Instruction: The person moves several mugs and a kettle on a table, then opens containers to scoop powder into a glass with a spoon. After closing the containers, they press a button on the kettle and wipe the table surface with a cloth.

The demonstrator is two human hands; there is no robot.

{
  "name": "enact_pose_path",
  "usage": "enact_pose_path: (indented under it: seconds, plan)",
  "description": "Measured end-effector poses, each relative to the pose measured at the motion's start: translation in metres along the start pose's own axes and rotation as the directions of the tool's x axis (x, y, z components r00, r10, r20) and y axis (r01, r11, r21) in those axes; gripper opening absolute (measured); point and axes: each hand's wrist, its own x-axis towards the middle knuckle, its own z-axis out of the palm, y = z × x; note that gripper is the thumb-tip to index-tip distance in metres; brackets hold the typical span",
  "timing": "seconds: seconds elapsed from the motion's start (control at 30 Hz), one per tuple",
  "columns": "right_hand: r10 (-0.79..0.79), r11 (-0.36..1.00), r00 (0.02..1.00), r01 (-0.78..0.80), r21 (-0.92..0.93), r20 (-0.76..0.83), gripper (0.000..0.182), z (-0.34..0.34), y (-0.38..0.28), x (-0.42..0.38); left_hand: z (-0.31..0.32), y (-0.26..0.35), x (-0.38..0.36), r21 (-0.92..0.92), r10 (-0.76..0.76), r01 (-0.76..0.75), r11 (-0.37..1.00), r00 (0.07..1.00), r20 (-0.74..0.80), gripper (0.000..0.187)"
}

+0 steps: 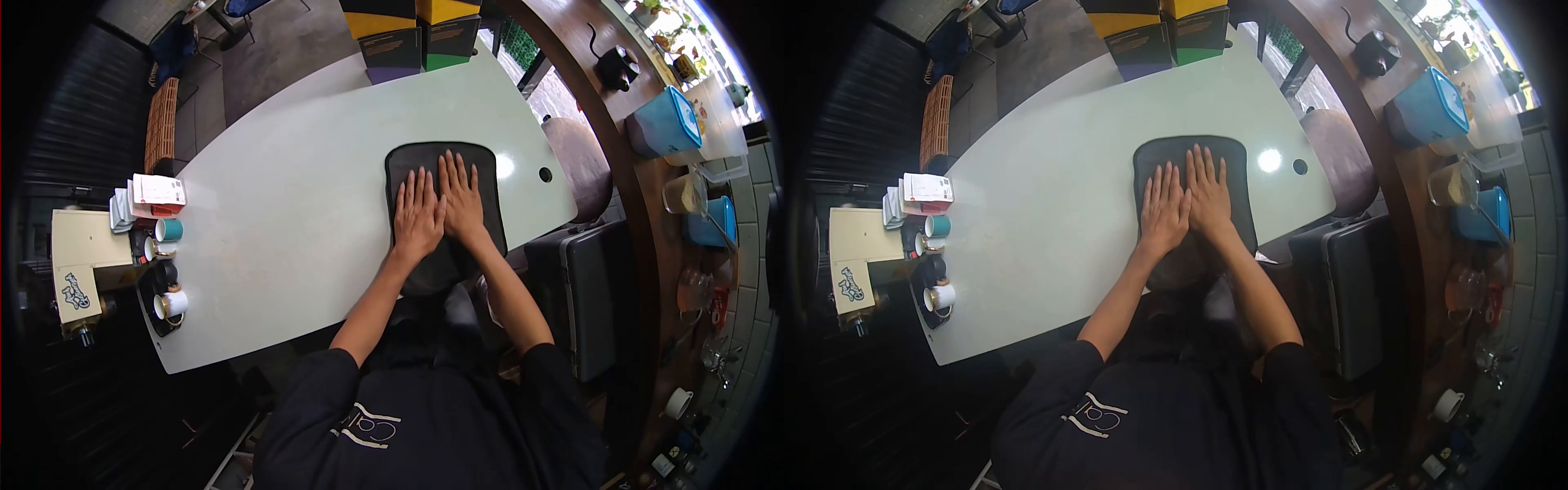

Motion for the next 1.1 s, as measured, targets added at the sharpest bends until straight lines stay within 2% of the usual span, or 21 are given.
enact_pose_path:
  seconds: [0.17, 0.3, 0.5, 0.53, 0.6, 0.7, 0.77, 0.83, 0.97, 1.1]
  plan:
    - [-0.086, 0.996, 0.995, 0.086, 0.002, -0.059, 0.073, 0.013, 0.023, 0.042, 0.009, -0.005, 0.041, 0.021, -0.054, 0.055, 0.998, 0.998, -0.045, 0.062]
    - [-0.122, 0.990, 0.987, 0.128, 0.053, -0.099, 0.074, 0.016, 0.029, 0.037, 0.011, 0.003, 0.039, 0.039, -0.079, 0.083, 0.996, 0.994, -0.081, 0.062]
    - [-0.104, 0.991, 0.994, 0.102, 0.083, 0.021, 0.072, -0.017, 0.042, -0.050, 0.017, 0.061, -0.028, 0.004, -0.022, 0.022, 1.000, 1.000, -0.003, 0.065]
    - [-0.102, 0.992, 0.995, 0.100, 0.079, 0.018, 0.072, -0.023, 0.047, -0.066, 0.019, 0.073, -0.036, 0.000, -0.008, 0.008, 1.000, 0.999, 0.046, 0.065]
    - [-0.059, 0.997, 0.992, 0.053, 0.056, 0.112, 0.070, -0.034, 0.058, -0.098, 0.024, 0.096, -0.052, -0.023, 0.021, -0.018, 1.000, 0.993, 0.114, 0.066]
    - [-0.018, 0.994, 0.991, 0.004, 0.105, 0.129, 0.070, -0.043, 0.077, -0.122, 0.034, 0.119, -0.063, -0.065, 0.057, -0.048, 0.997, 0.988, 0.146, 0.068]
    - [-0.046, 0.995, 0.992, 0.036, 0.089, 0.120, 0.068, -0.042, 0.088, -0.119, 0.040, 0.125, -0.057, -0.043, 0.046, -0.040, 0.998, 0.990, 0.137, 0.069]
    - [-0.008, 0.999, 0.995, 0.002, 0.052, 0.104, 0.070, -0.046, 0.094, -0.104, 0.043, 0.124, -0.041, -0.097, 0.041, -0.030, 0.995, 0.992, 0.120, 0.068]
    - [-0.037, 0.999, 0.996, 0.037, 0.002, 0.081, 0.070, -0.034, 0.112, -0.058, 0.052, 0.116, 0.000, -0.104, -0.015, 0.014, 0.995, 1.000, -0.008, 0.065]
    - [-0.137, 0.990, 0.989, 0.139, -0.026, 0.062, 0.070, -0.020, 0.107, -0.016, 0.049, 0.094, 0.021, -0.051, -0.069, 0.065, 0.997, 0.993, -0.095, 0.065]
